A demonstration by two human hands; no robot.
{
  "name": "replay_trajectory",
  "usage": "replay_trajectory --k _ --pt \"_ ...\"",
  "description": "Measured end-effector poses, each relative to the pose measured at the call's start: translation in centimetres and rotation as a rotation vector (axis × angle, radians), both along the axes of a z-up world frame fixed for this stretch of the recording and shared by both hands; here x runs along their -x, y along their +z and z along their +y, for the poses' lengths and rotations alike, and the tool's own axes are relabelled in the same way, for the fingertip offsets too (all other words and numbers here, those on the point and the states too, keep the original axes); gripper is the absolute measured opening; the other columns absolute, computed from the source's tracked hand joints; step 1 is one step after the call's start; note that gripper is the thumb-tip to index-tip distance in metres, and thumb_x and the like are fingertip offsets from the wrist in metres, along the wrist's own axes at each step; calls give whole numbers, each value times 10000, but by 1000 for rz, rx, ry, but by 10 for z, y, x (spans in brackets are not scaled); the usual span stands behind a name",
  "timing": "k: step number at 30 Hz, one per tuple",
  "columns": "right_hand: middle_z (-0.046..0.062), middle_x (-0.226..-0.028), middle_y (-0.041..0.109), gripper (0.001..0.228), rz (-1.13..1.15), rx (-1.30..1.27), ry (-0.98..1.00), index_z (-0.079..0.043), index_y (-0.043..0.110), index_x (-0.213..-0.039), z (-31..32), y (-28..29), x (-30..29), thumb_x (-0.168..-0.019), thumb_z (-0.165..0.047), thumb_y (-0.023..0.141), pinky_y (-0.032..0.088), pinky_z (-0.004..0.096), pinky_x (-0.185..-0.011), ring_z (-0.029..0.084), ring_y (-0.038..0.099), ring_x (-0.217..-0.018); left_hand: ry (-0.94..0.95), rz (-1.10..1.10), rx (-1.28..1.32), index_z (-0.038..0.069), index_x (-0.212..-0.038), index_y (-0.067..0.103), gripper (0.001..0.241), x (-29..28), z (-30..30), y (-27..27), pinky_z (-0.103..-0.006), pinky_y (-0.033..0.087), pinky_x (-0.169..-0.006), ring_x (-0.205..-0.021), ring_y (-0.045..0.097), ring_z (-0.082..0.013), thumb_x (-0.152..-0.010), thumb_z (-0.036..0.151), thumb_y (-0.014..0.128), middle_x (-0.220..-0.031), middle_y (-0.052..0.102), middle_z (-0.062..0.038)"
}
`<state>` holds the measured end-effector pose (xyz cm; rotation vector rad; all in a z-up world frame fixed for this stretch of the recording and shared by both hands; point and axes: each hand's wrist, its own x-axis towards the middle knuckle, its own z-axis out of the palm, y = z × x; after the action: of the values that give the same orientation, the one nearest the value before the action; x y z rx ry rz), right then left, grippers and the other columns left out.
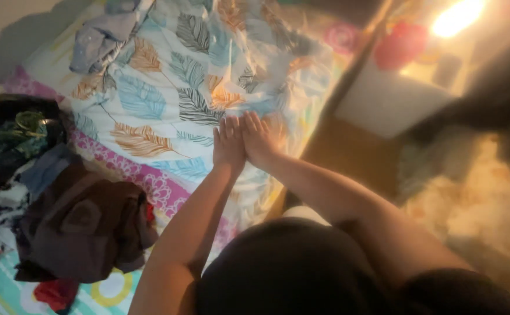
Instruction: The person folds various clothing items on a bed, including a checkered shirt, a dark blue garment, a white cloth, a brown item, and a grey item. The person places each folded item onto a stack on a nearby surface.
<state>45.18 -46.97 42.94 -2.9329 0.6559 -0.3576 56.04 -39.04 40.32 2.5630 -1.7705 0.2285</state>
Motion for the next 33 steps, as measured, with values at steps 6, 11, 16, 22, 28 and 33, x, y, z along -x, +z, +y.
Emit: replay_trajectory --k 6,11,16,22,28,33 --pt "278 -1619 327 688 -44 64 98 82 353 -1533 -54 -4 -28 -916 -170 526 239 488 -1254 418 262 -1529 119 -33 129 -26 -1594 277 719 -12 -42 -9 -543 251 -1221 -1522 294 -416 -963 223 517 -1637 313 -263" --pt "273 -1601 323 692 111 248 247 59 352 -1522 -68 12 -51 -904 -215 501 215 506 -1237 403 247 -1515 271 -45 192 -25 -1565 333 686 -19 -48 -4 -587 260 -1190 -1484 323 -447 -954 232 511 -1590 372 -268" --pt "217 -1653 254 663 69 114 287 5 297 -1570 -50 -10 -98 -973 -223 476 198 562 -1210 372 201 -1540 380 -25 196 -17 -1613 297 676 -40 -14 11 -597 218 -1271 -1544 264 -446 -1006 207 494 -1646 307 -263" --pt "214 -1669 216 705 62 84 419 11 265 -1581 12 10 -119 -935 -163 489 185 507 -1256 369 165 -1559 536 65 141 32 -1614 223 729 -51 50 25 -630 177 -1212 -1565 129 -447 -953 200 482 -1700 130 -207" --pt "233 -1670 232 730 88 -6 489 16 288 -1575 87 24 -141 -912 -158 540 245 512 -1221 399 207 -1552 578 9 169 50 -1645 229 738 -81 127 0 -643 158 -1216 -1571 153 -445 -977 211 496 -1716 146 -190" --pt "279 -1638 252 733 139 -154 575 61 303 -1565 158 -28 -169 -930 -176 580 261 505 -1235 426 248 -1531 678 133 113 106 -1626 224 766 -77 210 -4 -681 144 -1216 -1557 160 -442 -950 275 543 -1692 154 -202"
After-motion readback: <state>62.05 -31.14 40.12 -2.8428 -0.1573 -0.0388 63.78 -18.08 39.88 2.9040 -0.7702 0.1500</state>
